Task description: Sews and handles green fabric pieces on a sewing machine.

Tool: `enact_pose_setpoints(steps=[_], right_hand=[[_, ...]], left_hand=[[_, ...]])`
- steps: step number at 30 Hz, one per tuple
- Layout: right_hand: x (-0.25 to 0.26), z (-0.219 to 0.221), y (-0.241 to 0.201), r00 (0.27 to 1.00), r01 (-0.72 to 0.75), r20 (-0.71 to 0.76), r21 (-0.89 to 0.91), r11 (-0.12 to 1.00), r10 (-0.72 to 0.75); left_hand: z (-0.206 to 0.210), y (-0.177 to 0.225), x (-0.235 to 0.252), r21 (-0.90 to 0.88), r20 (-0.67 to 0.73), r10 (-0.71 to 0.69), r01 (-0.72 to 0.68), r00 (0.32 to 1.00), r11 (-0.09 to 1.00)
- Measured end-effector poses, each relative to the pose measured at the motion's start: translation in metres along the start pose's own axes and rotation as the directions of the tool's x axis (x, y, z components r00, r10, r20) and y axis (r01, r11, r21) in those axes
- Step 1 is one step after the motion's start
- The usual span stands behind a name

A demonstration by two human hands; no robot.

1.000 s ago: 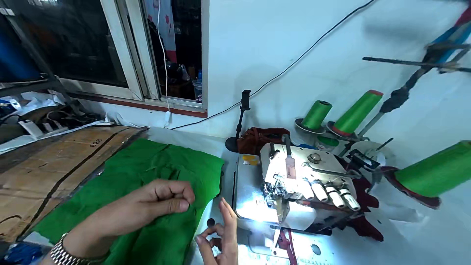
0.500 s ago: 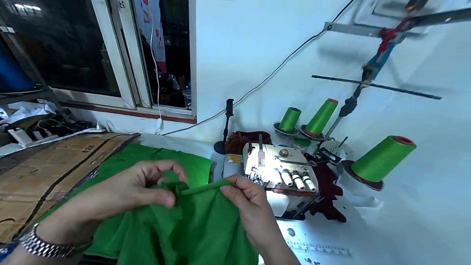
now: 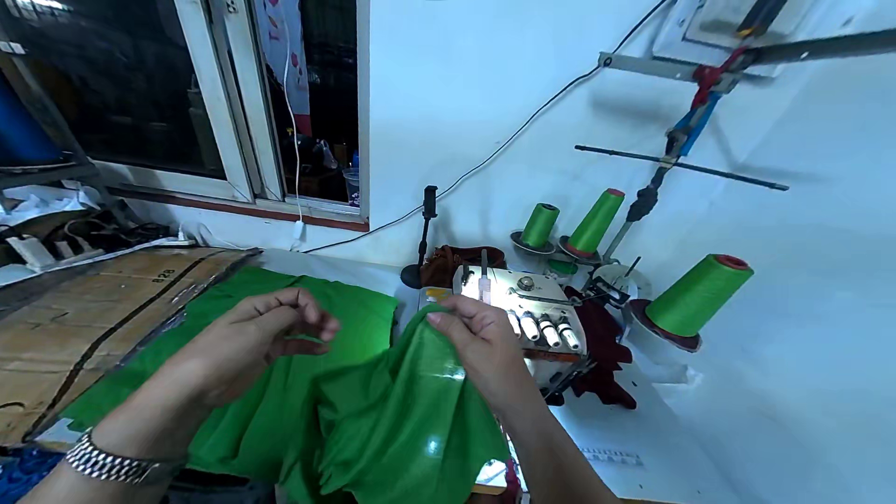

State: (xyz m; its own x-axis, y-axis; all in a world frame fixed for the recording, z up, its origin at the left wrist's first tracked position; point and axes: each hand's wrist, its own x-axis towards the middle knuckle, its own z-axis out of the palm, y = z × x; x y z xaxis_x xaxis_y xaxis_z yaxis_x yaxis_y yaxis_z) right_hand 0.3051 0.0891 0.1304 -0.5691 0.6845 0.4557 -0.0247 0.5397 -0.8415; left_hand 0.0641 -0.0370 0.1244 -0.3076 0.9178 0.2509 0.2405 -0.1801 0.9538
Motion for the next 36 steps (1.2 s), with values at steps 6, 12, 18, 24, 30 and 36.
enact_pose_setpoints(steps=[6, 12, 18, 24, 30, 36], right_hand=[[-0.005, 0.024, -0.022, 0.955, 0.043, 0.296, -0.173, 0.984, 0.010], [0.008, -0.019, -0.022, 0.972, 0.234, 0.015, -0.115, 0.966, -0.234], [0.030, -0.031, -0.007, 0.919, 0.026, 0.386, -0.262, 0.965, 0.080], [0.034, -0.018, -0.007, 0.942, 0.071, 0.309, -0.567, 0.821, 0.132], [0.052, -0.005, 0.007, 0.963, -0.112, 0.182, -0.406, 0.907, 0.201], [0.045, 0.001, 0.014, 0.936, -0.153, 0.264, -0.296, 0.943, 0.234]], left_hand=[[0.050, -0.016, -0.012, 0.283, 0.339, 0.206, -0.308, 0.918, 0.908], [0.005, -0.014, -0.006, 0.657, 0.226, 0.025, -0.172, 0.974, 0.734], [-0.066, 0.025, 0.008, 0.408, 0.286, 0.016, -0.137, 0.958, 0.903], [-0.114, 0.034, 0.027, 0.401, 0.347, 0.083, -0.228, 0.934, 0.887], [-0.126, 0.026, 0.038, 0.757, 0.077, 0.112, -0.131, 0.991, 0.640], [-0.145, 0.017, 0.021, 0.548, 0.032, -0.073, 0.043, 0.997, 0.835]])
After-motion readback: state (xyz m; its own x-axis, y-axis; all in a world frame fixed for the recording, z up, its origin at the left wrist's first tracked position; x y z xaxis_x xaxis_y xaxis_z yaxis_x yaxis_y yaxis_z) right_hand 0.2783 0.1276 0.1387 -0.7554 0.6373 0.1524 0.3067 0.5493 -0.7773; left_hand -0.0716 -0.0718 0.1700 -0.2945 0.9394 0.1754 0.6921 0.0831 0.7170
